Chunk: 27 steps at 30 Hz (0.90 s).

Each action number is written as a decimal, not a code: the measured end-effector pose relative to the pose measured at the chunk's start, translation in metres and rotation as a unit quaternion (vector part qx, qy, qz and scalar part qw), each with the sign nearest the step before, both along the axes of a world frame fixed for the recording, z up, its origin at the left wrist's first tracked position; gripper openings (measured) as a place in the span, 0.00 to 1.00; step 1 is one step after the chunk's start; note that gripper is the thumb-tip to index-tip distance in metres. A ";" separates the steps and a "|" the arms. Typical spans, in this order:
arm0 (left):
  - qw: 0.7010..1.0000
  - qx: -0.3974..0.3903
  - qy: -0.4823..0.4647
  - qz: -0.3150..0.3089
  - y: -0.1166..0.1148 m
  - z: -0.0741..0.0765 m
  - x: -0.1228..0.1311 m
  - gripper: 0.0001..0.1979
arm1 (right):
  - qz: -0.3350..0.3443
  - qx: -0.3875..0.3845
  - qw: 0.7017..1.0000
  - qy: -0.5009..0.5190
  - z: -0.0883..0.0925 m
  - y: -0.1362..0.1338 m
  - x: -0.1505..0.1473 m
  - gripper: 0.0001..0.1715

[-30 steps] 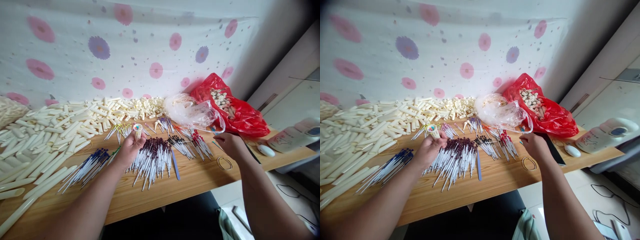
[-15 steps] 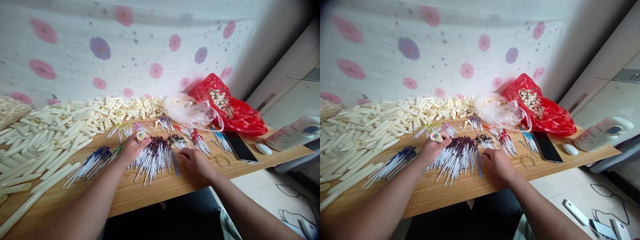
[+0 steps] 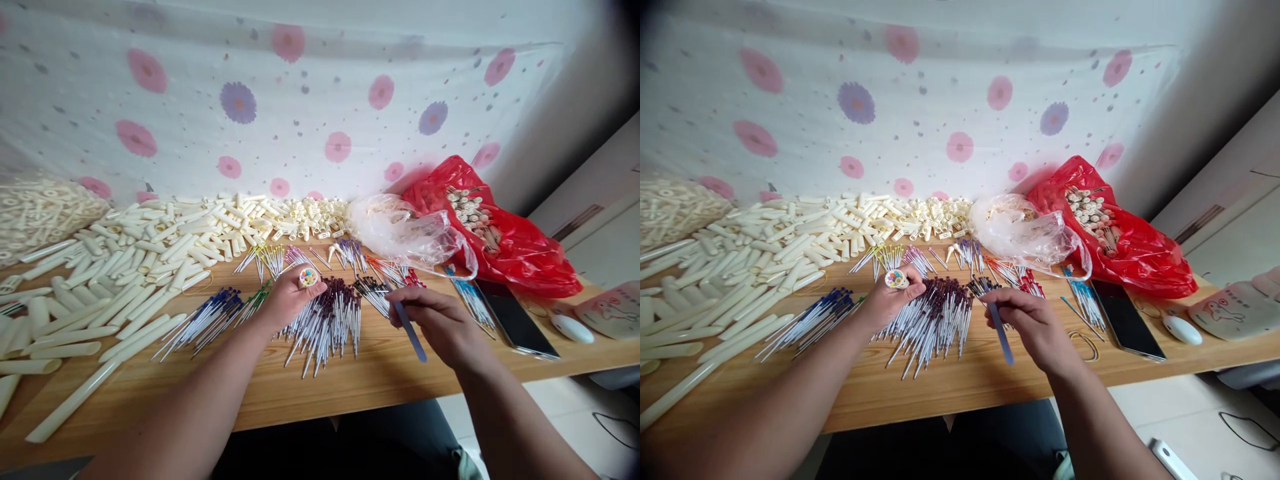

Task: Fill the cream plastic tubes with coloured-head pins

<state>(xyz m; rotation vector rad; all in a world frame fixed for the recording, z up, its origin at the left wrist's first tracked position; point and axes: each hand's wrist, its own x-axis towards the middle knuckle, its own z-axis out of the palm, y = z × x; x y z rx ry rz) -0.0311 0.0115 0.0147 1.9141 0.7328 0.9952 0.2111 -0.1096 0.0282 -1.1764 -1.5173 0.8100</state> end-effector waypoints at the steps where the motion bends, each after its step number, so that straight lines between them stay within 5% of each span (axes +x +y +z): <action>1: 1.000 -0.002 -0.001 0.000 0.000 0.000 0.000 0.15 | 0.028 0.034 0.997 0.059 0.006 -0.002 -0.002 0.13; 5: 1.000 -0.023 -0.009 -0.011 -0.001 0.000 0.001 0.17 | 0.050 0.158 0.979 0.117 0.029 -0.004 -0.029 0.22; 9: 0.999 -0.042 -0.013 -0.021 -0.002 0.001 0.001 0.17 | -0.046 0.273 0.961 -0.002 0.044 0.003 -0.058 0.18; 12: 0.999 -0.032 -0.009 -0.012 -0.002 0.002 0.001 0.18 | -0.058 0.318 0.944 -0.069 0.050 0.011 -0.070 0.16; 27: 1.000 0.019 -0.003 0.012 -0.005 0.003 0.004 0.23 | -0.173 0.443 0.869 -0.138 0.041 0.035 -0.100 0.09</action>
